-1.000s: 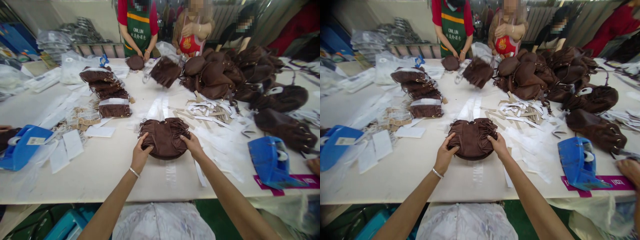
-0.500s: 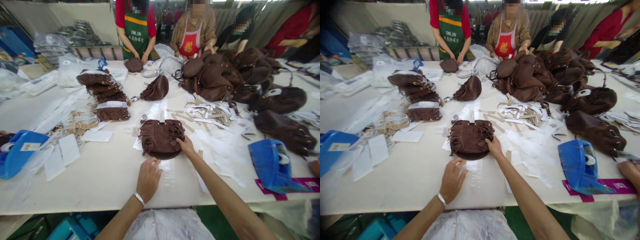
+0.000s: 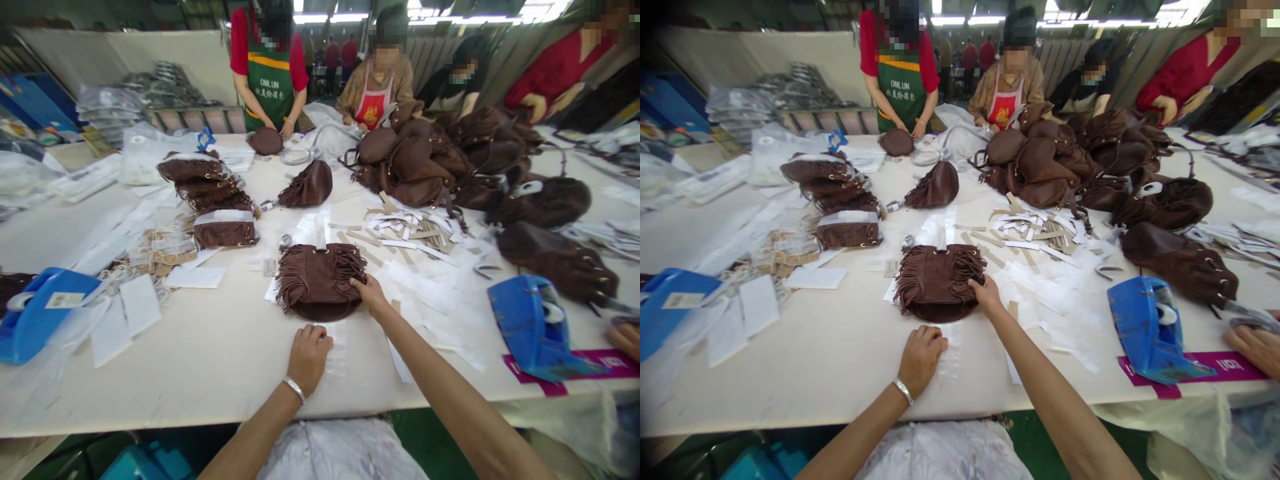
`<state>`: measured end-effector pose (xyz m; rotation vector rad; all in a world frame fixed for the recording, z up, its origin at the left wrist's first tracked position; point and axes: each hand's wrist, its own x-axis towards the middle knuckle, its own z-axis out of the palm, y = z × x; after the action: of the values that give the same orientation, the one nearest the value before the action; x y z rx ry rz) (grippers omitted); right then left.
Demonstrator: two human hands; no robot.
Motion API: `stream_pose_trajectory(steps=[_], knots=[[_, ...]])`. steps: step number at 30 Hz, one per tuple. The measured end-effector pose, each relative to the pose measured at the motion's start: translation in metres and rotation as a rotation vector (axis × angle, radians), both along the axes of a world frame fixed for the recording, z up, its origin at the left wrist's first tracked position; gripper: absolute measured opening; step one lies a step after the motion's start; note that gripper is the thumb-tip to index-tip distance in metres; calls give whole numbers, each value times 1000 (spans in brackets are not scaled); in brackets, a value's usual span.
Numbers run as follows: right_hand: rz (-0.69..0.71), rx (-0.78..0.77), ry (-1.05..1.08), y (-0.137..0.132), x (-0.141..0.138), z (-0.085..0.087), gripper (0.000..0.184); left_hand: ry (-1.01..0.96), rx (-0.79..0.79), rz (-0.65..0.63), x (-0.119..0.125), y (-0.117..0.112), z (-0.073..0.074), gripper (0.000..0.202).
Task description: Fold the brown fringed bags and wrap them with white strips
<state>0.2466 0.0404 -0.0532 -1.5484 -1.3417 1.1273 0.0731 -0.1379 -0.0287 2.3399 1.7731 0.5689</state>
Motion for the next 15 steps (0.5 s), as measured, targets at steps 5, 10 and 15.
stream_pose_trajectory(steps=[5, 10, 15], knots=[[-7, -50, 45, -4, 4, -1, 39, -9, -16, 3, 1, -9, 11, 21], [-3, -47, 76, -5, 4, 4, 41, 53, -86, -211, 4, -31, 9, 71], [24, -12, 89, -14, 10, 11, 42, 94, -201, -266, 7, -49, -13, 79]])
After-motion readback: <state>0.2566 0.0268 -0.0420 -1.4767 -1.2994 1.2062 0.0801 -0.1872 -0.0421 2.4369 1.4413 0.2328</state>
